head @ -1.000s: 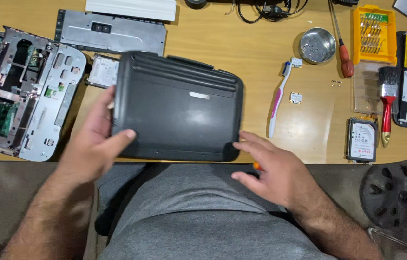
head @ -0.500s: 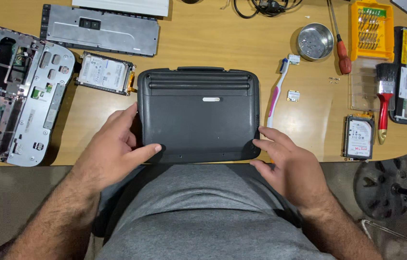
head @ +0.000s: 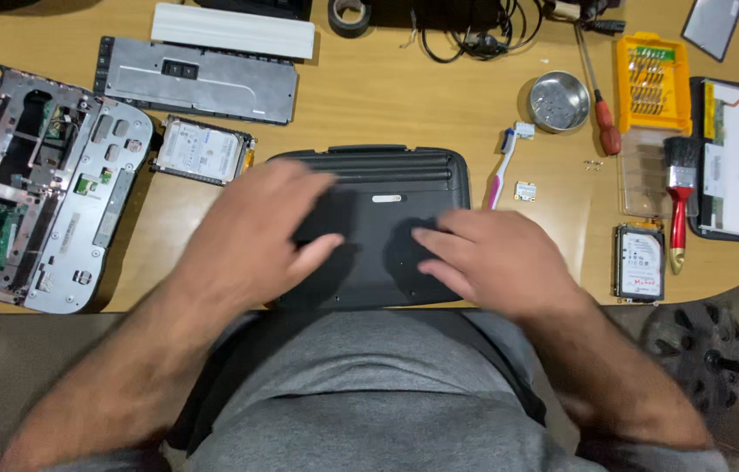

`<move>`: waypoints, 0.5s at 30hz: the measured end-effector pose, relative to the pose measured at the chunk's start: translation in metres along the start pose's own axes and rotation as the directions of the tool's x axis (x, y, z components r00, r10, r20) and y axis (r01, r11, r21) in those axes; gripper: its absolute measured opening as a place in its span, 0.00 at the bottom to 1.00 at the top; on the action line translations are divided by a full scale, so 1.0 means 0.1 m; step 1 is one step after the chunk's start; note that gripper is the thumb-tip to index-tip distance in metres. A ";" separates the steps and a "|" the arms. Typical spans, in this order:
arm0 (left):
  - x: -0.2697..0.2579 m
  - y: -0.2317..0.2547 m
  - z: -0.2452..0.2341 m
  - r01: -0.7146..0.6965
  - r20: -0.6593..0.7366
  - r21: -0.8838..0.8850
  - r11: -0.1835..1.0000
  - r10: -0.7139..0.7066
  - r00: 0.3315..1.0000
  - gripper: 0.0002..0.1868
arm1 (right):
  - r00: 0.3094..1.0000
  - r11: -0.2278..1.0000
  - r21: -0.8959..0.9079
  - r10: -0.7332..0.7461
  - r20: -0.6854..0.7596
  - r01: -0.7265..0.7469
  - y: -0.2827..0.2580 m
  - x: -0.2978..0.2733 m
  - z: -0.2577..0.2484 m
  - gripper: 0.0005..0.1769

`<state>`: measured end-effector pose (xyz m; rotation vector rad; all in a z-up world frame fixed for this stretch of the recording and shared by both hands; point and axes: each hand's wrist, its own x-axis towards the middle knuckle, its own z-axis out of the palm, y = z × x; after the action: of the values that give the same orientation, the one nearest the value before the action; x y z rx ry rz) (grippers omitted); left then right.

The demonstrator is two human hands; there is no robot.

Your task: The person disassembles a white laptop by removing screws from the internal chassis using a screwdriver, then flips the laptop over and removes screws from the bottom cover. The person handles the laptop, screws, and screwdriver throughout the process.

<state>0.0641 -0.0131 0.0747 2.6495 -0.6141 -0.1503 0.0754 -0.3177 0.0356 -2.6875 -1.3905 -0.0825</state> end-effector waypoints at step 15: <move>0.86 -0.45 0.81 -0.419 -0.172 -0.002 0.908 0.412 0.895 0.21 | 0.877 0.949 -0.035 -0.302 -0.373 0.312 0.51 0.63 0.42 0.10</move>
<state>0.1437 -0.0448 -0.0189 2.3938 -1.0869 0.1841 0.1531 -0.2900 -0.0034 -2.2408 -1.6501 -0.5687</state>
